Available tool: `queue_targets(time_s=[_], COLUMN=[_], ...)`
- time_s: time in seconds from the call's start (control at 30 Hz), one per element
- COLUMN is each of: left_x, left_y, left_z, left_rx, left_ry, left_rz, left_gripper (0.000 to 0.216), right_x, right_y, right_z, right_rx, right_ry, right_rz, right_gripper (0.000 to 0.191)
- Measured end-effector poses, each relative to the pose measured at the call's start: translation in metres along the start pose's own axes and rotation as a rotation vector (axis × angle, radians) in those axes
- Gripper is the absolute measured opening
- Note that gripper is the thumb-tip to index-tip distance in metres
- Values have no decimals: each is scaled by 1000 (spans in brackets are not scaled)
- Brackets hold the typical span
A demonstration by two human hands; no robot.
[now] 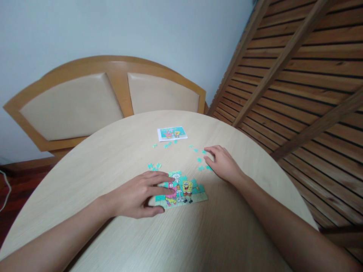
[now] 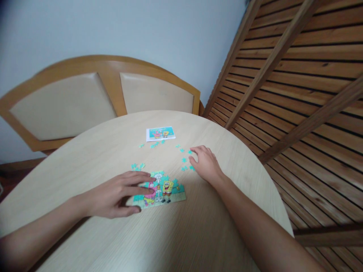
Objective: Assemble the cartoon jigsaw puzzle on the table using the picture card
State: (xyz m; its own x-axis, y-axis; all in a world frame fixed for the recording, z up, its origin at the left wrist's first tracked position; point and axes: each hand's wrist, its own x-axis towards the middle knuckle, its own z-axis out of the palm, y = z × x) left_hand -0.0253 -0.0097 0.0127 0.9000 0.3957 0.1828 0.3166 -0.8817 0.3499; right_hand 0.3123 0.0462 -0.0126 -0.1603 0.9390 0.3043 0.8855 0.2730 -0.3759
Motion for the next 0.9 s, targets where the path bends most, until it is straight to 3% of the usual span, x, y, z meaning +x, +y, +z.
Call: queue_targets(time_s=[0.4,0.9], left_x=[0,-1], left_y=[0,-1], left_z=[1,3], left_rx=[20,53], left_ry=[-1,-2], left_rz=[-15,-29], left_gripper=[54,52], right_x=[6,6], right_y=[11,16], right_z=[6,1], right_rx=[74,176], right_ry=[-25,-85], right_rz=[-25,-122], right_gripper=[15,21])
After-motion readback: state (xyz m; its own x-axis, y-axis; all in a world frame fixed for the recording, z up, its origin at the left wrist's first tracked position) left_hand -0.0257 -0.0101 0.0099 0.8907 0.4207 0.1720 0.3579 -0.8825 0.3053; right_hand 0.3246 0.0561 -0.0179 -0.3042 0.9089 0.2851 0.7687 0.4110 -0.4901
